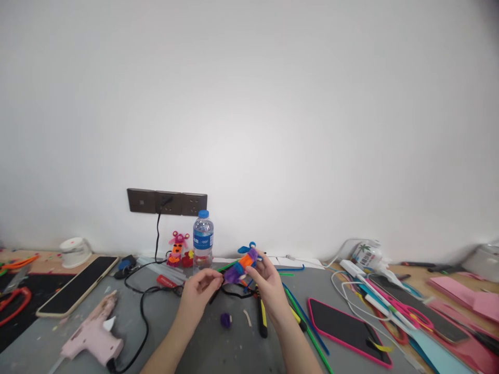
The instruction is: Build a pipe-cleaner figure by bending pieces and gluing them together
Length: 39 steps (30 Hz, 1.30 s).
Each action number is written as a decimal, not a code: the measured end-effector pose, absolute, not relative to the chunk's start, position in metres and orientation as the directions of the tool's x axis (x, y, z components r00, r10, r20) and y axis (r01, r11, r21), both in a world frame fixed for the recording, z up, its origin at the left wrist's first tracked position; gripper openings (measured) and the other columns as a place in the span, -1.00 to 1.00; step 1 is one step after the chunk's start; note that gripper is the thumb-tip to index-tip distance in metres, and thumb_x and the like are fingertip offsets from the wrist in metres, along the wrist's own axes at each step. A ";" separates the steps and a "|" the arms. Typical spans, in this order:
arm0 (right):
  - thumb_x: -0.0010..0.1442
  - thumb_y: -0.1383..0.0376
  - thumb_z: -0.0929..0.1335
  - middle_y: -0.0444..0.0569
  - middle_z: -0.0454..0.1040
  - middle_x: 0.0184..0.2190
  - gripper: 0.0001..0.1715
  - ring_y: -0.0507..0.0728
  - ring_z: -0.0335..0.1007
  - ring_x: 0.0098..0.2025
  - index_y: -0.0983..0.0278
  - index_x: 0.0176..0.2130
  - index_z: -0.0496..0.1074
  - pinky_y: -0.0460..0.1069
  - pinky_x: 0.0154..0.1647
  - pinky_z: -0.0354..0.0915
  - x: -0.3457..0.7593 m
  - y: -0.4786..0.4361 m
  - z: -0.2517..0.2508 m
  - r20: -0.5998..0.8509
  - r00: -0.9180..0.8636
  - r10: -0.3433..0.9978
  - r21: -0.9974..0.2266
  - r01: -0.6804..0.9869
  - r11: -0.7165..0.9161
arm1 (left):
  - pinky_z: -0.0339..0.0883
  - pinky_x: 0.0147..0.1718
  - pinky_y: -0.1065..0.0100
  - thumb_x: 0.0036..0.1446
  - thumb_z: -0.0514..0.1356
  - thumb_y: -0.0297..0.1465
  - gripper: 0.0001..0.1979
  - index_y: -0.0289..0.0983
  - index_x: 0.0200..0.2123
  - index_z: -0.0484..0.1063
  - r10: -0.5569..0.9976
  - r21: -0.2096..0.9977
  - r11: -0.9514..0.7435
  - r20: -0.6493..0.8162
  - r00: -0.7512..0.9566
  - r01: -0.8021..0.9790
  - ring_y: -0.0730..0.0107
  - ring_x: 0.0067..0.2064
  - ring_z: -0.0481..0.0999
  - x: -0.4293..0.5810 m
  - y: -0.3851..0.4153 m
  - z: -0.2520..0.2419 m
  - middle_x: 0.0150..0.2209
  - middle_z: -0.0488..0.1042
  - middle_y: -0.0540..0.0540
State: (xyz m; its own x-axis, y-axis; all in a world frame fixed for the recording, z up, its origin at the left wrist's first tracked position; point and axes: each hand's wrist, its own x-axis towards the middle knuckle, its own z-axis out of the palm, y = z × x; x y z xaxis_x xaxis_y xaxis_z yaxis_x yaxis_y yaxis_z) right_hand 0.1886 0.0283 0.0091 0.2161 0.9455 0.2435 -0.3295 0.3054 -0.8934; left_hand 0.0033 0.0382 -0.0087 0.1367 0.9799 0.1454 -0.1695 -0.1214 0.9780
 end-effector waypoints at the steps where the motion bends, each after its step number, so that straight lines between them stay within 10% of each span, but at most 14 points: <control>1: -0.04 0.15 0.55 0.00 0.62 -0.16 -0.49 0.23 0.51 -0.11 0.18 -0.08 0.47 0.12 -0.03 0.39 0.189 0.030 0.007 0.245 0.244 0.938 -0.898 -0.308 0.314 | 0.41 -0.19 0.32 -0.06 0.37 -0.18 -0.73 -0.27 -0.40 0.54 0.979 0.979 -0.130 0.152 0.137 -0.157 0.23 -0.25 0.57 0.004 0.039 -0.009 -0.37 0.59 -0.09; 11: 0.06 0.17 0.49 0.04 0.58 -0.12 -0.51 0.27 0.52 -0.07 0.20 -0.02 0.43 0.12 -0.03 0.40 0.189 0.024 0.012 0.352 0.225 0.908 -0.919 -0.101 0.381 | 0.37 -0.33 0.34 -0.05 0.33 -0.28 -0.66 -0.25 -0.17 0.50 0.956 0.983 -0.183 0.183 0.230 -0.022 0.21 -0.24 0.55 0.015 0.028 -0.008 -0.22 0.59 -0.16; 30: -0.01 0.21 0.54 -0.05 0.58 -0.21 -0.15 0.19 0.49 -0.16 0.12 0.22 0.27 0.07 -0.07 0.36 0.182 0.011 0.024 0.338 0.186 0.923 -0.914 -0.170 0.369 | 0.25 -0.36 0.38 -0.05 0.35 -0.26 -0.77 -0.30 -0.36 0.55 0.956 0.990 -0.133 0.138 0.260 -0.035 0.30 -0.37 0.46 0.009 0.033 -0.010 -0.43 0.55 -0.07; 39: 0.11 0.04 0.44 0.05 0.50 0.05 -0.54 0.21 0.42 -0.05 0.13 -0.01 0.52 0.05 -0.12 0.32 0.198 0.019 0.025 0.288 0.379 0.879 -0.831 -0.357 0.426 | 0.33 -0.28 0.36 -0.17 0.42 -0.19 -0.68 -0.27 -0.37 0.56 0.973 0.992 -0.052 0.075 0.217 -0.112 0.25 -0.30 0.51 0.005 0.033 -0.002 -0.41 0.56 -0.07</control>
